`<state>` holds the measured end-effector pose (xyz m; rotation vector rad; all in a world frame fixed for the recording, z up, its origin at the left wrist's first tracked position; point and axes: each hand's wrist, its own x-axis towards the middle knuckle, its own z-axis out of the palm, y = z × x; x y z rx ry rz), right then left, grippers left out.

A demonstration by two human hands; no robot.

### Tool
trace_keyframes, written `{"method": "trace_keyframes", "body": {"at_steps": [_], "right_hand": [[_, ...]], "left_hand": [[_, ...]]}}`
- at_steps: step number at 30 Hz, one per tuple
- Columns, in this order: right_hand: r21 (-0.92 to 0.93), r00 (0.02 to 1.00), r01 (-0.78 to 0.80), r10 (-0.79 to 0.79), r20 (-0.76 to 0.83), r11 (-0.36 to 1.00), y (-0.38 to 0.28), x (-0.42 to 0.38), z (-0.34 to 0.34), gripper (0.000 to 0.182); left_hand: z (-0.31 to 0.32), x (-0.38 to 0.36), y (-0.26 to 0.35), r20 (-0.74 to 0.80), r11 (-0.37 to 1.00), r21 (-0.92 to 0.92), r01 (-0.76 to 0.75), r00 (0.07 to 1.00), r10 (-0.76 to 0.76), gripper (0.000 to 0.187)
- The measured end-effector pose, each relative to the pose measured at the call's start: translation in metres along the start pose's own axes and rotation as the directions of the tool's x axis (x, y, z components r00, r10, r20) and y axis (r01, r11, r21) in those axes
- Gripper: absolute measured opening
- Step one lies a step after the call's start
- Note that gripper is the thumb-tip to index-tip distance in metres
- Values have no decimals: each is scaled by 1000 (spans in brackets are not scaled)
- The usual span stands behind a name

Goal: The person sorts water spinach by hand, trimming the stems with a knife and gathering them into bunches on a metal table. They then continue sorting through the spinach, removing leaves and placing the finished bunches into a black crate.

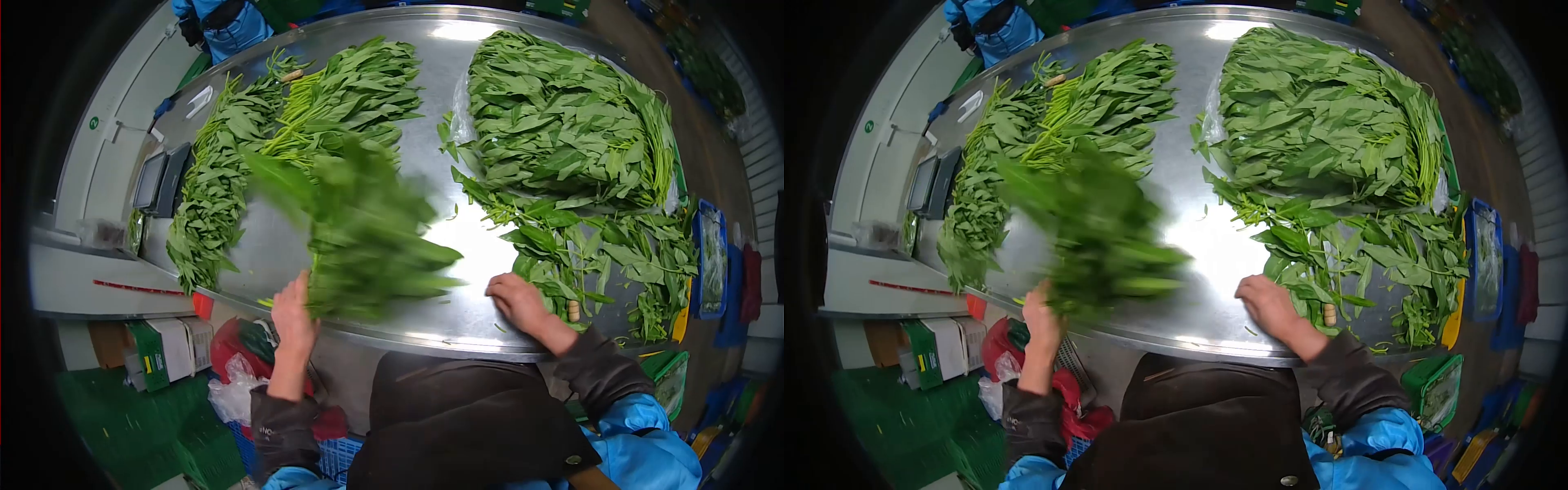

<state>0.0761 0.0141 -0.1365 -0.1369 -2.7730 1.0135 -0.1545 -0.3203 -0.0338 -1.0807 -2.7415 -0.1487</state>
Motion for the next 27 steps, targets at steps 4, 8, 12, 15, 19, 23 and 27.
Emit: {"method": "trace_keyframes", "body": {"at_steps": [4, 8, 12, 15, 19, 23, 27], "right_hand": [[22, 990, -142, 143, -21, 990, 8, -11, -21, 15], [57, 982, -189, 190, -7, 980, 4, -14, -30, 15], [36, 982, -188, 188, 21, 981, 6, -16, -30, 19], [25, 984, -177, 177, 26, 984, 3, -14, -32, 17], [25, 981, -188, 187, 48, 982, 2, -11, -33, 18], [26, 967, -234, 230, 107, 972, -2, -6, -37, 20], [43, 957, -243, 232, 173, 969, -3, 2, -38, 23]], "left_hand": [[48, -26, -28, 293, 832, 469, -297, 941, 171, 42], [53, -33, -27, 285, 844, 467, -264, 948, 139, 42], [51, -33, -27, 248, 845, 468, -259, 956, 156, 42], [51, -31, -26, 225, 853, 459, -247, 962, 158, 42], [47, -33, -26, 206, 855, 461, -239, 966, 159, 41], [44, -32, -25, 193, 861, 451, -236, 967, 164, 42], [38, -30, -22, 181, 871, 441, -217, 972, 151, 43]]}}
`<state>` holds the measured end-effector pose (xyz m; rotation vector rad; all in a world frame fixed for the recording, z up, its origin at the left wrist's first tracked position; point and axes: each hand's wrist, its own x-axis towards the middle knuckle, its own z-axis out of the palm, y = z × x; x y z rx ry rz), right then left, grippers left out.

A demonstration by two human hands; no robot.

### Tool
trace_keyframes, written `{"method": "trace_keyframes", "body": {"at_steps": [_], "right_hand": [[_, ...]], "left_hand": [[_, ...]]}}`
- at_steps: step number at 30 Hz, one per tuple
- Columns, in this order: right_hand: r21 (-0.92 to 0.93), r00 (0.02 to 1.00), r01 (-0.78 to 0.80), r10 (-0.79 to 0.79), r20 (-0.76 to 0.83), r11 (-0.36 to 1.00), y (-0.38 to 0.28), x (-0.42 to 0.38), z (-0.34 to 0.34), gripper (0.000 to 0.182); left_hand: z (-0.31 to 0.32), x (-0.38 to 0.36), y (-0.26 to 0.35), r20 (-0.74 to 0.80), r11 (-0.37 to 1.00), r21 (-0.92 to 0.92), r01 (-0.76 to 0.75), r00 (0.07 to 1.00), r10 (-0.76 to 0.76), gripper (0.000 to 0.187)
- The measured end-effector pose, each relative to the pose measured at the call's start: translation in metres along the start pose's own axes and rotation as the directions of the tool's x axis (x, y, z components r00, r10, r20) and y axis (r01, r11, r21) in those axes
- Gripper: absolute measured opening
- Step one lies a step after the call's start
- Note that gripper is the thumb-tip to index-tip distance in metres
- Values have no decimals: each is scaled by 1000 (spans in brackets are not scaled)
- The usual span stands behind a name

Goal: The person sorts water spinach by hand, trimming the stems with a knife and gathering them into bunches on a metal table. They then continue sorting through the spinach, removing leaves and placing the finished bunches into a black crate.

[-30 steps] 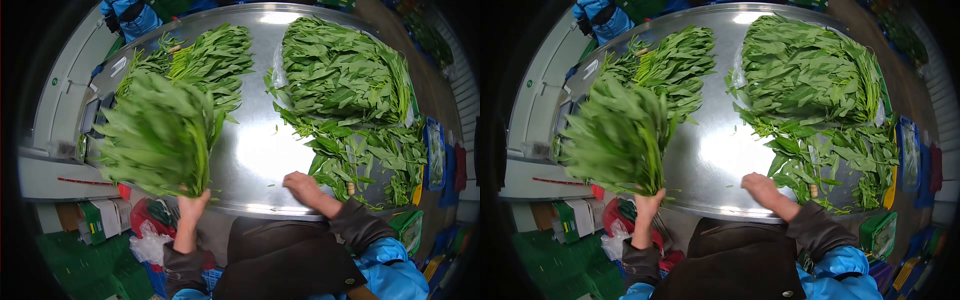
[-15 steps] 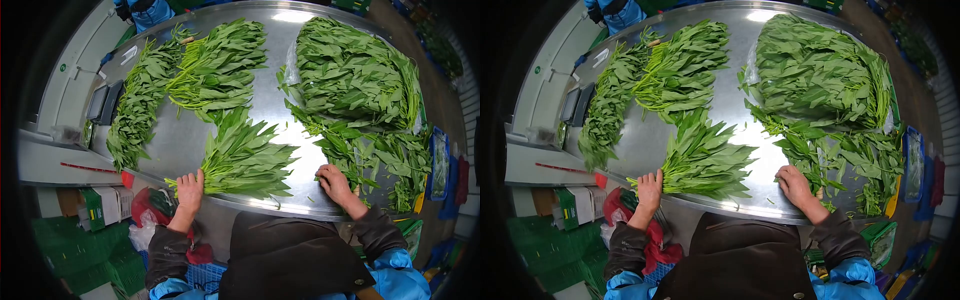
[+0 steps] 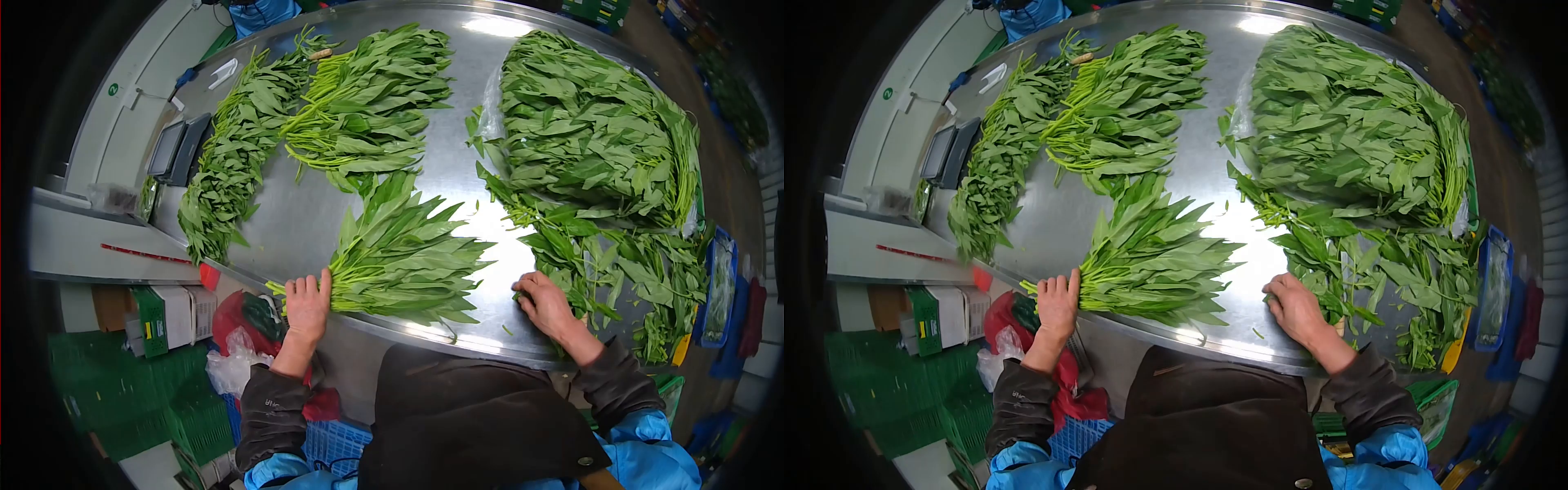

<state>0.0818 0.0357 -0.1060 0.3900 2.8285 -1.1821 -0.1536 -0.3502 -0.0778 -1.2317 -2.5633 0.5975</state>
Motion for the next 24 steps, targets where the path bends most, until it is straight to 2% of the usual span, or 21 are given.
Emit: {"method": "trace_keyframes", "body": {"at_steps": [3, 6, 10, 15, 17, 19, 21, 24], "right_hand": [[-47, 998, 29, -26, 59, 998, -4, 9, 2, 24], [-90, 995, 82, -77, 60, 993, -12, 21, 2, 24], [-138, 998, 61, -57, 36, 989, -16, 31, 6, 25], [-152, 996, -21, 8, -85, 988, -27, 34, 14, 20], [-122, 985, -134, 119, -124, 983, -27, 37, 24, 18], [-125, 979, -142, 121, -162, 982, -34, 38, 28, 17], [-91, 950, -243, 218, -225, 966, -44, 38, 33, 16], [-39, 915, -310, 287, -283, 950, -57, 39, 44, 15]], "left_hand": [[-3, -1, -3, -9, 999, -34, 2, 1000, -2, 42], [-7, 3, -6, -41, 999, -51, 10, 999, -12, 42], [-8, 14, -26, -146, 995, -101, -20, 989, 5, 43], [-13, 38, -75, -284, 967, -239, -89, 959, 18, 40], [-9, 59, -108, -449, 928, -351, -130, 892, -45, 38], [-5, 77, -132, -460, 924, -358, -135, 887, -48, 37], [3, 101, -155, -543, 924, -344, -166, 838, -51, 38], [26, 148, -181, -573, 924, -327, -197, 819, -29, 38]]}}
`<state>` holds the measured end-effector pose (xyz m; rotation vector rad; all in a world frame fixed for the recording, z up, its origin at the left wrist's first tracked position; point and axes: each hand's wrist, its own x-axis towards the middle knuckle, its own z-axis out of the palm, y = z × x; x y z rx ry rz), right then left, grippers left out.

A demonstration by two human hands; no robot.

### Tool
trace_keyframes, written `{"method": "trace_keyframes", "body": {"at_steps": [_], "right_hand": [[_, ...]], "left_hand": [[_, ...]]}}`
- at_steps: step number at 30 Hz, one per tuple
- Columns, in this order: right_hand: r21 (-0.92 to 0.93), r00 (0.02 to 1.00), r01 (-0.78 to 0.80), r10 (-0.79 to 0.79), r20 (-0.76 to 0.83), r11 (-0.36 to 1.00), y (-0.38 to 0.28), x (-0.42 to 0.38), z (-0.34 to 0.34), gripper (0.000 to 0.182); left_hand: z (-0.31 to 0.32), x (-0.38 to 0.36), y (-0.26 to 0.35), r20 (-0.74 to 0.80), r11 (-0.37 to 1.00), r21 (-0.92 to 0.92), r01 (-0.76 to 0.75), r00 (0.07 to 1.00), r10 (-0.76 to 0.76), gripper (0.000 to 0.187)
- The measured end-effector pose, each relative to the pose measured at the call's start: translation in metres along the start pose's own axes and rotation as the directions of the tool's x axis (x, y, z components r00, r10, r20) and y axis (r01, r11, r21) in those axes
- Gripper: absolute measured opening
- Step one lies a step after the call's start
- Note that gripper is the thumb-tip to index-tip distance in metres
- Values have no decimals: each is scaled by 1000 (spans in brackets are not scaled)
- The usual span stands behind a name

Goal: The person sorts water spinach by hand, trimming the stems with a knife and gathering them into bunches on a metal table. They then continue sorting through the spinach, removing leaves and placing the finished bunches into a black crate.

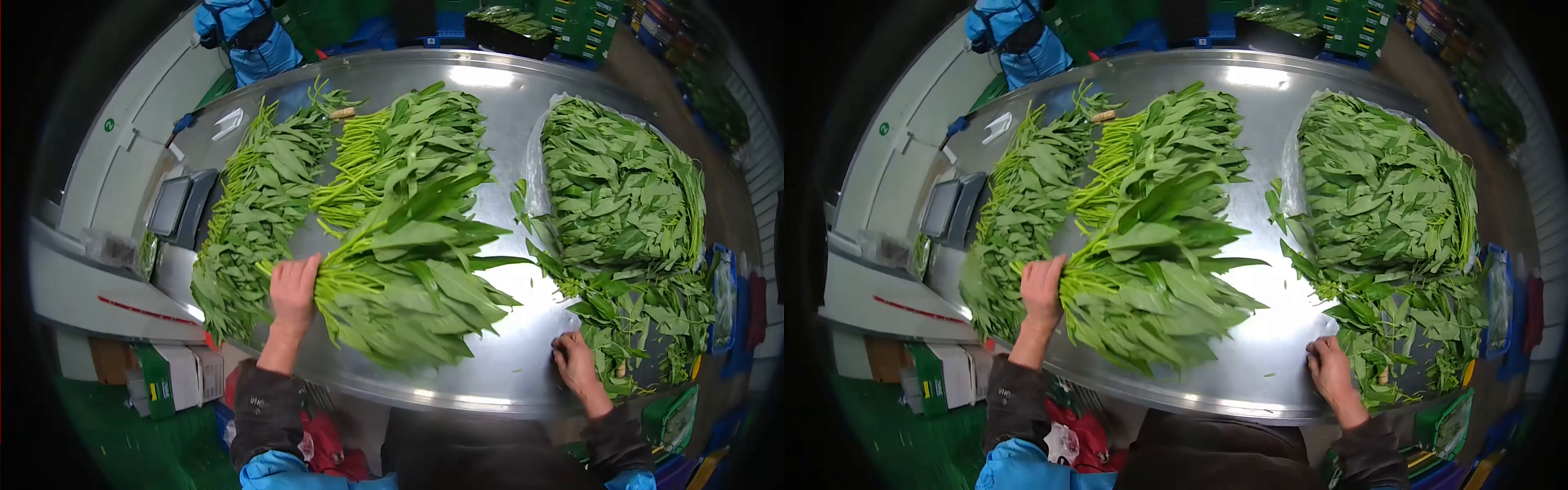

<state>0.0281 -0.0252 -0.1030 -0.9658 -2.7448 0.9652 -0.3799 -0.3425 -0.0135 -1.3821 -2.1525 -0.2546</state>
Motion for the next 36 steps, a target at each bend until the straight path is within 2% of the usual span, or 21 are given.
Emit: {"method": "trace_keyframes", "body": {"at_steps": [1, 2, 3, 5, 6, 11, 13, 15, 16, 17, 19, 20, 22, 25, 28, 31, 35, 36], "right_hand": [[17, 999, -45, 45, -15, 999, -3, -2, 3, 15], [-4, 996, -61, 60, -65, 998, -5, -2, 10, 14], [-9, 995, -76, 76, -70, 997, -5, -2, 16, 14], [141, 962, -150, 178, -210, 979, -4, -1, 27, 11], [138, 959, -157, 185, -214, 978, -4, 0, 31, 11], [126, 862, -244, 274, -426, 962, 0, 4, 54, 8], [94, 864, -268, 282, -417, 959, 5, 7, 62, 10], [-38, 818, -252, 192, -542, 967, 0, 14, 64, 12], [11, 808, -322, 280, -518, 947, -5, 16, 63, 12], [8, 811, -323, 281, -514, 946, -3, 17, 65, 12], [-68, 778, -349, 248, -577, 935, 4, 19, 71, 13], [-67, 778, -350, 250, -577, 934, 5, 19, 72, 13], [-61, 768, -366, 264, -584, 929, 8, 19, 74, 13], [-38, 770, -397, 310, -558, 917, 8, 18, 72, 13], [-46, 776, -342, 254, -578, 939, 7, 19, 71, 12], [-14, 774, -356, 286, -565, 934, 9, 18, 71, 11], [-72, 771, -334, 228, -595, 940, 11, 18, 72, 13], [-63, 764, -344, 240, -600, 937, 10, 18, 72, 13]], "left_hand": [[17, 4, -12, -11, 1000, 11, -25, 1000, 25, 39], [46, -5, -33, 203, 1000, 15, 11, 979, -13, 56], [63, -2, -36, 203, 1000, 0, 3, 979, -3, 56], [94, 0, -40, 503, 999, 23, 48, 863, -53, 86], [108, -2, -45, 567, 993, -65, 100, 822, -45, 109], [120, -2, -55, 567, 988, -135, 69, 823, 20, 109], [127, -7, -58, 539, 987, -160, 12, 839, 77, 105], [134, -9, -59, 522, 986, -167, 26, 850, 66, 101], [137, -9, -58, 497, 984, -173, 36, 866, 56, 98], [141, -9, -57, 500, 984, -175, 40, 864, 54, 98], [149, -6, -56, 480, 997, -61, 51, 877, -16, 77], [155, -5, -56, 482, 997, -60, 49, 876, -14, 77], [172, -1, -57, 421, 995, 96, 25, 905, -63, 59], [188, 20, -58, 364, 980, 199, 22, 927, -95, 49], [208, 51, -71, 324, 966, 255, 50, 936, -134, 51], [230, 74, -89, 334, 969, 237, 73, 930, -152, 53], [225, 67, -101, 330, 999, 27, 43, 943, -50, 59], [218, 65, -100, 373, 997, 12, 74, 925, -73, 67]]}}
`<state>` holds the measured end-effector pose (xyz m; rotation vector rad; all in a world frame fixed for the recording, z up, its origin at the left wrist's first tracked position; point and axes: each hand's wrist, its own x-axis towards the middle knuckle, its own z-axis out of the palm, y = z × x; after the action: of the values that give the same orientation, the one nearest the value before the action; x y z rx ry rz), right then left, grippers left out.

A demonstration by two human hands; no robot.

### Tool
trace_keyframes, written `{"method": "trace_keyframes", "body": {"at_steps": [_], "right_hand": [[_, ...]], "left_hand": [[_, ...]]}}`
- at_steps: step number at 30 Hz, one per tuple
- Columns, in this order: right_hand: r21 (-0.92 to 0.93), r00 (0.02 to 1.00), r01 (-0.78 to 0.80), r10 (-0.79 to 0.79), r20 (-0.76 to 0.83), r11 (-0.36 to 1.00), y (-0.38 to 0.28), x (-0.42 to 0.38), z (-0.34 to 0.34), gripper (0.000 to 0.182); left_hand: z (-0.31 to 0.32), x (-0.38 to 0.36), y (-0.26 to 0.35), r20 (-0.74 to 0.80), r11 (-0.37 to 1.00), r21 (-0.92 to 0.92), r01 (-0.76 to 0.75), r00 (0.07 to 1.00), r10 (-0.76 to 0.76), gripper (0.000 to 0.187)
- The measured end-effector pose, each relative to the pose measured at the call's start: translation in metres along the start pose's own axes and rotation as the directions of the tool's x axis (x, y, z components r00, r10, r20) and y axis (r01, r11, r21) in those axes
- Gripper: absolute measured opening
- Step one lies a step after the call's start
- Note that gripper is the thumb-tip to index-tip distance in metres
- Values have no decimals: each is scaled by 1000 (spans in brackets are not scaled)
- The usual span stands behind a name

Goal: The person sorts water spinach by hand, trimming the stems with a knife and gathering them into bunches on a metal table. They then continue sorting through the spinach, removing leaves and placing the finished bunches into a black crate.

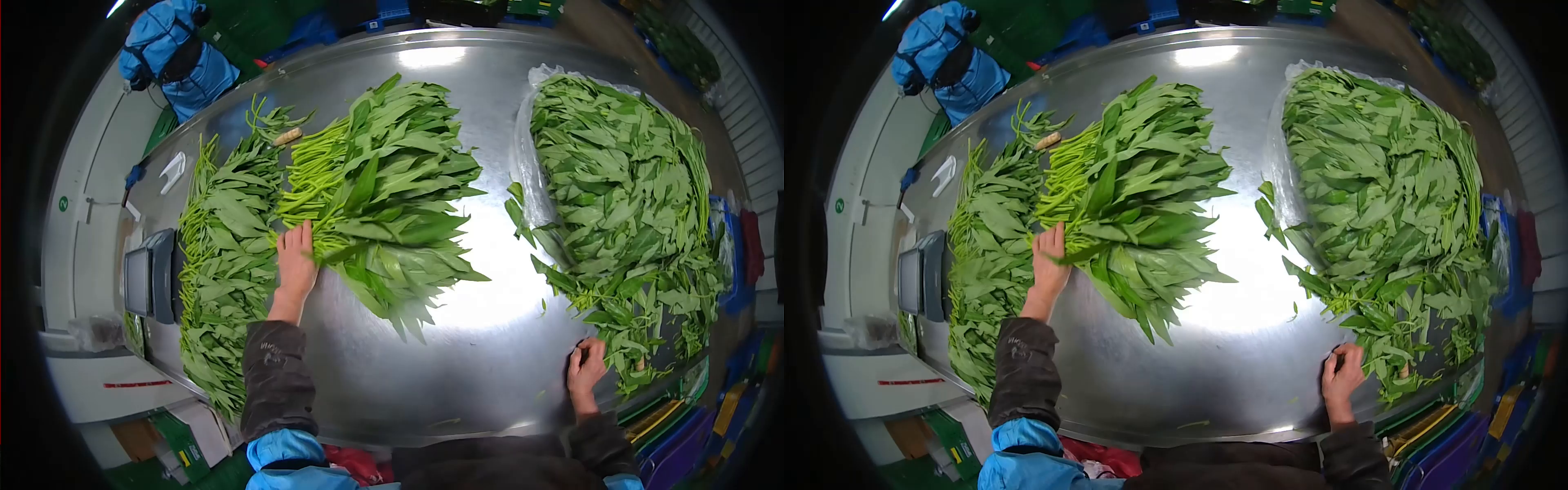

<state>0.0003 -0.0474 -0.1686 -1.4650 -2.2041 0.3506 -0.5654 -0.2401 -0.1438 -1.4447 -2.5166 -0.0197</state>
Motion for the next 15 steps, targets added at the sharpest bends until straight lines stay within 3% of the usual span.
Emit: {"method": "trace_keyframes", "body": {"at_steps": [4, 9, 11, 13, 15], "right_hand": [[28, 1000, -12, 11, 20, 1000, -2, 0, -2, 12], [33, 1000, 0, 0, -4, 999, 4, -3, 0, 12], [81, 1000, -26, 26, -3, 996, 4, -4, -1, 13], [78, 1000, -17, 18, -13, 997, 1, -4, 1, 12], [97, 995, 66, -58, -84, 993, 8, -4, 1, 14]], "left_hand": [[-24, -11, 6, 102, 999, -23, 35, 994, -33, 81], [-32, -19, 21, 252, 983, -21, 183, 952, -172, 96], [-28, -28, 24, 205, 981, -38, 189, 963, -177, 96], [-27, -36, 27, 142, 947, -166, 275, 957, -253, 91], [7, -60, 23, -54, 918, -227, 324, 937, -344, 82]]}}
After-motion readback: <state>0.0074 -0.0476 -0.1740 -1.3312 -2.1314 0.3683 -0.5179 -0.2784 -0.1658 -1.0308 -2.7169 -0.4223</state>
